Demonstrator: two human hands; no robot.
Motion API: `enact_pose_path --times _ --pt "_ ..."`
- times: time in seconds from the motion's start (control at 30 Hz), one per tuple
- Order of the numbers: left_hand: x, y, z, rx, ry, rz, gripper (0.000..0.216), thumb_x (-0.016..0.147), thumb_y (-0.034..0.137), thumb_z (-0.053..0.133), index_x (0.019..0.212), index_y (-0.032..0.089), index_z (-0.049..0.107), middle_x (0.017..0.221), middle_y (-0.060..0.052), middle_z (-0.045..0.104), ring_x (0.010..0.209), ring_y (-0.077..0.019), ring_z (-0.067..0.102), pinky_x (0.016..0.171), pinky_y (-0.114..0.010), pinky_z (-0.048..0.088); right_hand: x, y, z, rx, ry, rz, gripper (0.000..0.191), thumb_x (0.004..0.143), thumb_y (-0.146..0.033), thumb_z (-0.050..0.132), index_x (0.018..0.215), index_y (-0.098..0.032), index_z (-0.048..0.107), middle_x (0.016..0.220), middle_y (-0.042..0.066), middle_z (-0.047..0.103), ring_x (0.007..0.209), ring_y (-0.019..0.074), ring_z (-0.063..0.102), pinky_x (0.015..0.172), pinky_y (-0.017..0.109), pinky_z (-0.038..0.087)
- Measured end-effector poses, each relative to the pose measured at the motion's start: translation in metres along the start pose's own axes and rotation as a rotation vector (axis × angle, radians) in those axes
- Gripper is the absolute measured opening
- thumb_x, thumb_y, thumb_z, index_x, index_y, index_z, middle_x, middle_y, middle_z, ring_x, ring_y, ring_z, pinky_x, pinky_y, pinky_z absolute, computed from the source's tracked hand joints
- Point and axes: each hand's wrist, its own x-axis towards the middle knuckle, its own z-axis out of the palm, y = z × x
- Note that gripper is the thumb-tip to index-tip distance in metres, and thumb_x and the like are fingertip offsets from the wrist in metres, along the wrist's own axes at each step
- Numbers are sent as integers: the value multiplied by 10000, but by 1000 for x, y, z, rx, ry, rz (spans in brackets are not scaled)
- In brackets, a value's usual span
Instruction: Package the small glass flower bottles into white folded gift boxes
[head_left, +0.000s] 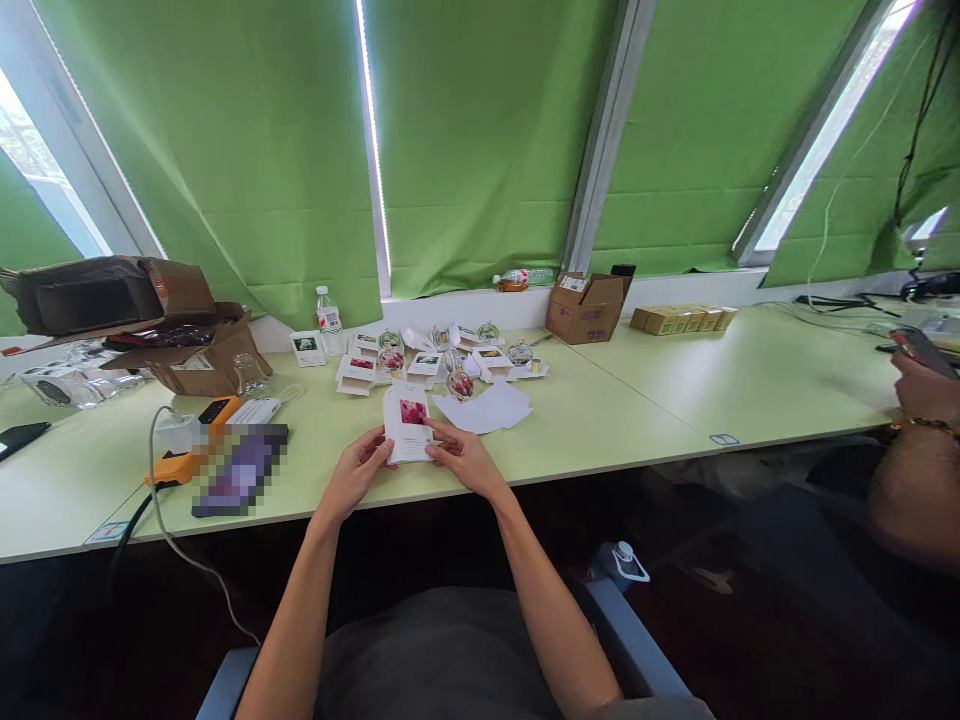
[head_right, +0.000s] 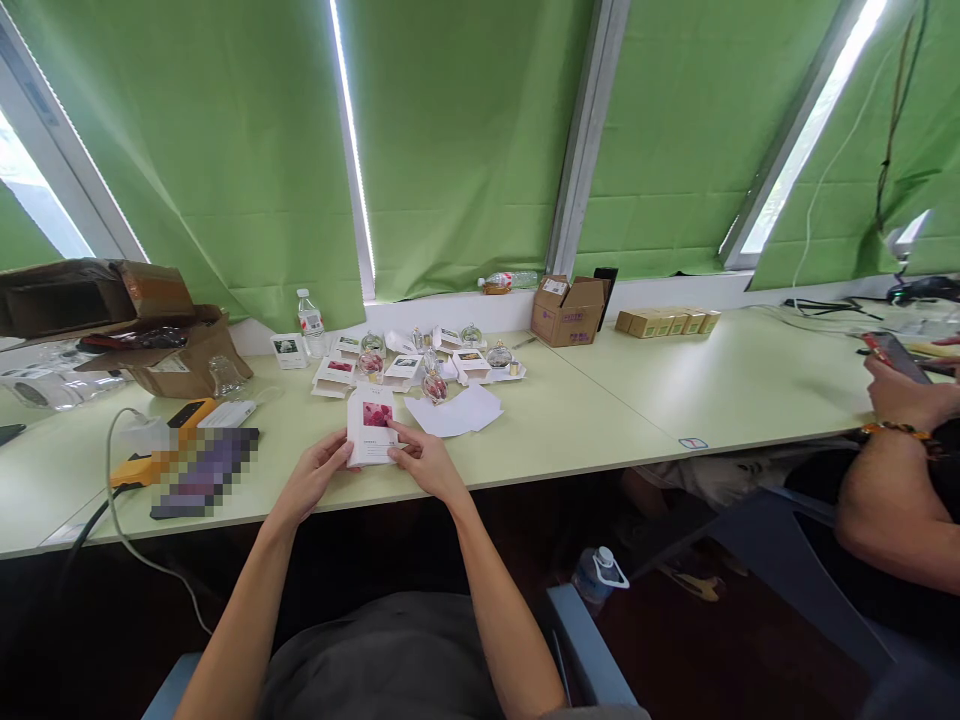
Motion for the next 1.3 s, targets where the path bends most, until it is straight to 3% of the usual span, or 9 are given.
enact_pose_path --times 0.27,0.5,0.67,0.87,1.0,1.3 --pt "0 2 2 8 6 16 542 890 423 567 1383 213 484 1318 -95 593 1132 -285 579 813 -380 556 -4 -15 2 -121 -37 -22 634 826 -489 635 1399 -262 489 1143 38 674 770 178 581 728 341 516" --pt "0 3 1 11 -29 50 586 879 405 595 1413 218 440 1352 -120 564 1096 -274 614 891 -413 522 -3 -20 3 -180 -83 -44 721 785 -483 680 1434 -301 423 1161 26 673 862 206 614 776 363 534" --pt "-1 4 3 20 -41 45 619 865 394 616 1426 232 409 1398 -124 524 1176 -296 580 966 -451 482 -5 -23 3 -187 -118 -63 734 785 -478 684 1441 -297 409 1192 25 665 923 228 636 753 345 541" --pt "0 4 3 -27 -68 6 686 851 386 645 1450 210 360 1338 -136 580 1232 -297 543 1049 -493 408 -4 -23 4 -196 -143 -93 665 795 -465 678 1401 -280 478 1259 40 640 987 254 651 733 330 541" --pt "2 2 1 4 -46 -9 675 833 387 666 1424 203 397 1354 -137 560 1233 -291 541 1034 -469 431 -6 -26 4 -193 -149 -92 563 836 -451 635 1359 -266 535 1328 54 597 1012 253 650 764 334 537" --pt "3 -5 0 14 67 -8 610 798 381 703 1330 189 476 1253 -125 632 1125 -267 618 978 -449 479 -7 -24 2 -176 -174 -146 482 901 -430 551 1330 -211 569 1156 65 692 987 240 636 831 351 509"
